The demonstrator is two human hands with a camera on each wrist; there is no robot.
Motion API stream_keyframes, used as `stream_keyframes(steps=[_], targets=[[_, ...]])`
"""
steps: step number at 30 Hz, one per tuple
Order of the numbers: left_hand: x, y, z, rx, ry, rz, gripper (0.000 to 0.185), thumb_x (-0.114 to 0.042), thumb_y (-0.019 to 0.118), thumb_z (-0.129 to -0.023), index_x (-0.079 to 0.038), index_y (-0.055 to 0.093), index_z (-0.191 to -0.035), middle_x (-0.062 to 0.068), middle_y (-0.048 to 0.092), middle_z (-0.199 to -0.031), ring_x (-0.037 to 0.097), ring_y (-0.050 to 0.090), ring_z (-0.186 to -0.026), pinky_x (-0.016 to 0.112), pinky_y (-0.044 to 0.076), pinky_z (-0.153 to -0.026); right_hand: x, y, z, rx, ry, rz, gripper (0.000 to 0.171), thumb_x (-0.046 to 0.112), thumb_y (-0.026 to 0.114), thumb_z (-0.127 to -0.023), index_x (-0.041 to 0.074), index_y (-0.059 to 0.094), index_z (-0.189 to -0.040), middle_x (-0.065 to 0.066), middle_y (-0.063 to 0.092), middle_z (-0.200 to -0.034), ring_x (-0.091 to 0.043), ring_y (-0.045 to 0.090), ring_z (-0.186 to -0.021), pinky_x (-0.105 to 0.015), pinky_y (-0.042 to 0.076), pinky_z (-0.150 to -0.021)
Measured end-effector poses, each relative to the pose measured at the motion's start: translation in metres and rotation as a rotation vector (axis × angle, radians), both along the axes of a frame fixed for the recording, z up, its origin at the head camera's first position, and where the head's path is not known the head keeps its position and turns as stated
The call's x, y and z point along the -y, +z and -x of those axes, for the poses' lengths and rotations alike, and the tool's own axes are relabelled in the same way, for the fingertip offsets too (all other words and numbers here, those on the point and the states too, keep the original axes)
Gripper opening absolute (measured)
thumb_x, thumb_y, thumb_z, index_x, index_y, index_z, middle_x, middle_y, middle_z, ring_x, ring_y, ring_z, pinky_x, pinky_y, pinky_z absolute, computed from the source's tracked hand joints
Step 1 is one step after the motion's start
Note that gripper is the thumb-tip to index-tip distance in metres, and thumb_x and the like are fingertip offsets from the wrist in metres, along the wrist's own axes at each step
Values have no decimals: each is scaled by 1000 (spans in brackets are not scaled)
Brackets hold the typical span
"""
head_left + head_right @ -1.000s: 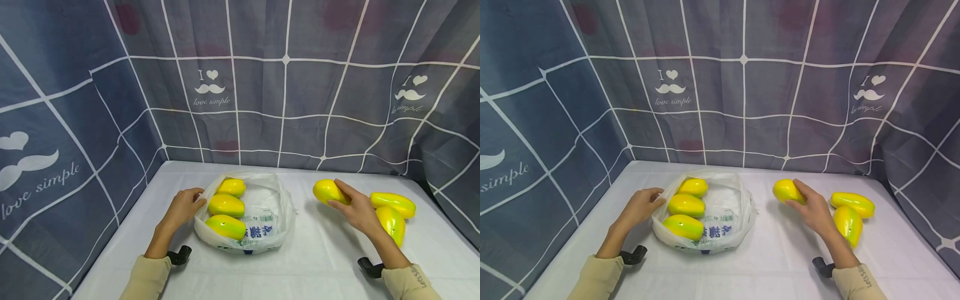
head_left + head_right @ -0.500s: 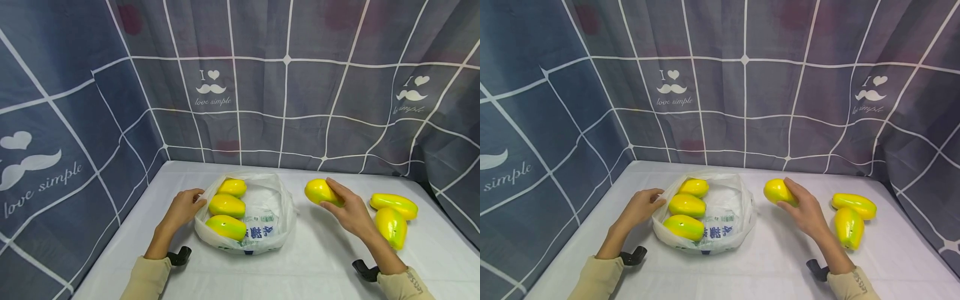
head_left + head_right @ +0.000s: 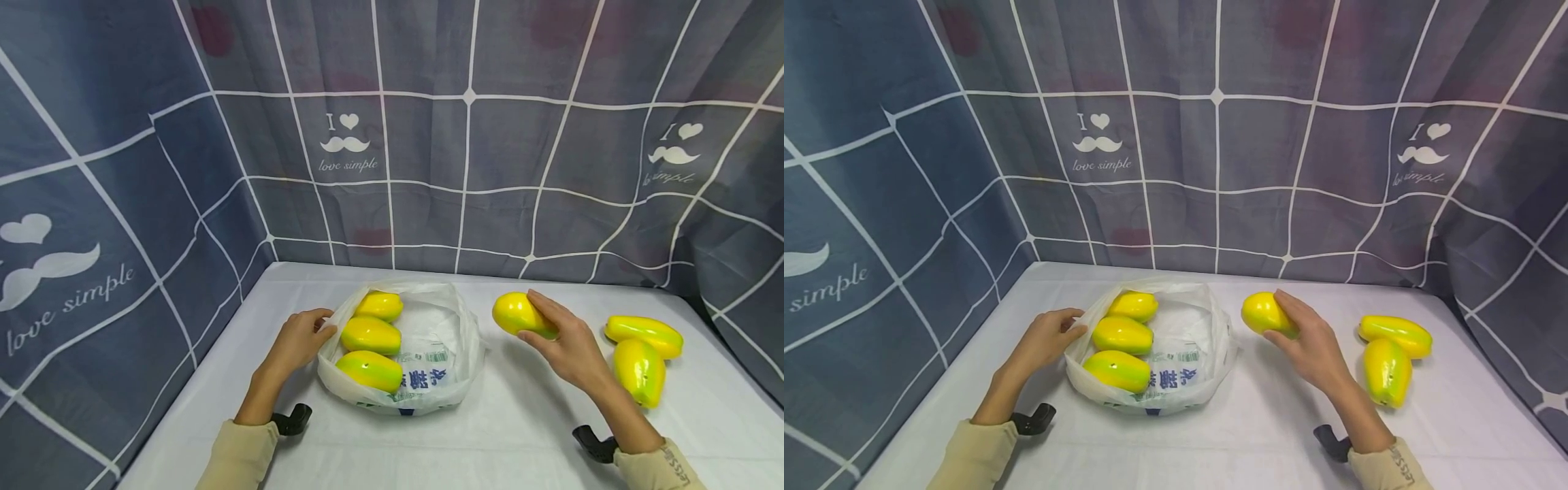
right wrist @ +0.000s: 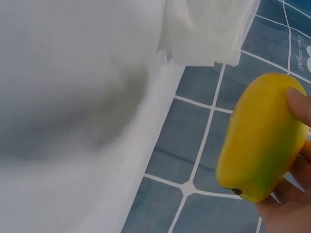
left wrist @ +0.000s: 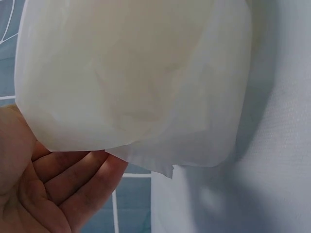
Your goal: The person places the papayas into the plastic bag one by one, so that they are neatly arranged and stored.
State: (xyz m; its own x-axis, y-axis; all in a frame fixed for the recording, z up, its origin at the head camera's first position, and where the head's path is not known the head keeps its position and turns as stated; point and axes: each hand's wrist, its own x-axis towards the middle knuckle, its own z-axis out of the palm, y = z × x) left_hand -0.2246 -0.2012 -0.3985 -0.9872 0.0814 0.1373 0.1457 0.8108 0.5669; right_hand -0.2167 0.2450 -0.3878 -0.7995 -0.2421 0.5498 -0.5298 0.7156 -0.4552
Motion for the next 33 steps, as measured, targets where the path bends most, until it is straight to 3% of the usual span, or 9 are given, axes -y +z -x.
stream_keyframes(steps=[4,11,17,22,26,33], targets=[[-1,0,-1,-12,-11,-3,38,-18,65,-95,2,63,-127,19,67,-109,32,60,-97,51,48,-87,3,0,-1,-8,15,-2,70,12,83,-79,2,52,-141,-21,55,-137,-42,52,-123,-13,30,-103],[-1,0,0,-22,-14,-2,38,-19,65,-95,1,63,-127,18,67,-110,32,60,-96,50,48,-88,10,4,-2,20,44,0,67,18,83,-80,3,55,-139,-18,59,-133,-37,57,-117,-9,30,-97],[0,-1,0,-24,-16,-10,38,-19,65,-95,2,63,-127,19,67,-110,32,61,-97,50,48,-88,24,9,-2,57,87,22,66,21,83,-80,2,56,-137,-15,60,-133,-34,57,-119,-17,37,-99],[1,-2,0,-36,-21,-14,38,-17,65,-95,4,63,-126,18,67,-106,30,61,-95,49,49,-86,37,13,1,136,180,138,62,18,82,-82,1,57,-136,-14,60,-132,-31,56,-121,-25,42,-101],[2,-1,0,-49,-22,-11,36,-16,66,-94,3,65,-124,15,68,-103,28,60,-90,48,49,-83,50,16,4,211,244,216,61,17,81,-83,1,57,-136,-13,60,-133,-28,55,-121,-44,43,-99],[1,-1,1,-54,-28,-17,35,-15,67,-93,3,65,-123,14,68,-100,26,60,-87,46,50,-82,73,18,12,267,276,219,63,17,83,-80,2,58,-135,-11,61,-132,-25,58,-118,-44,44,-99]])
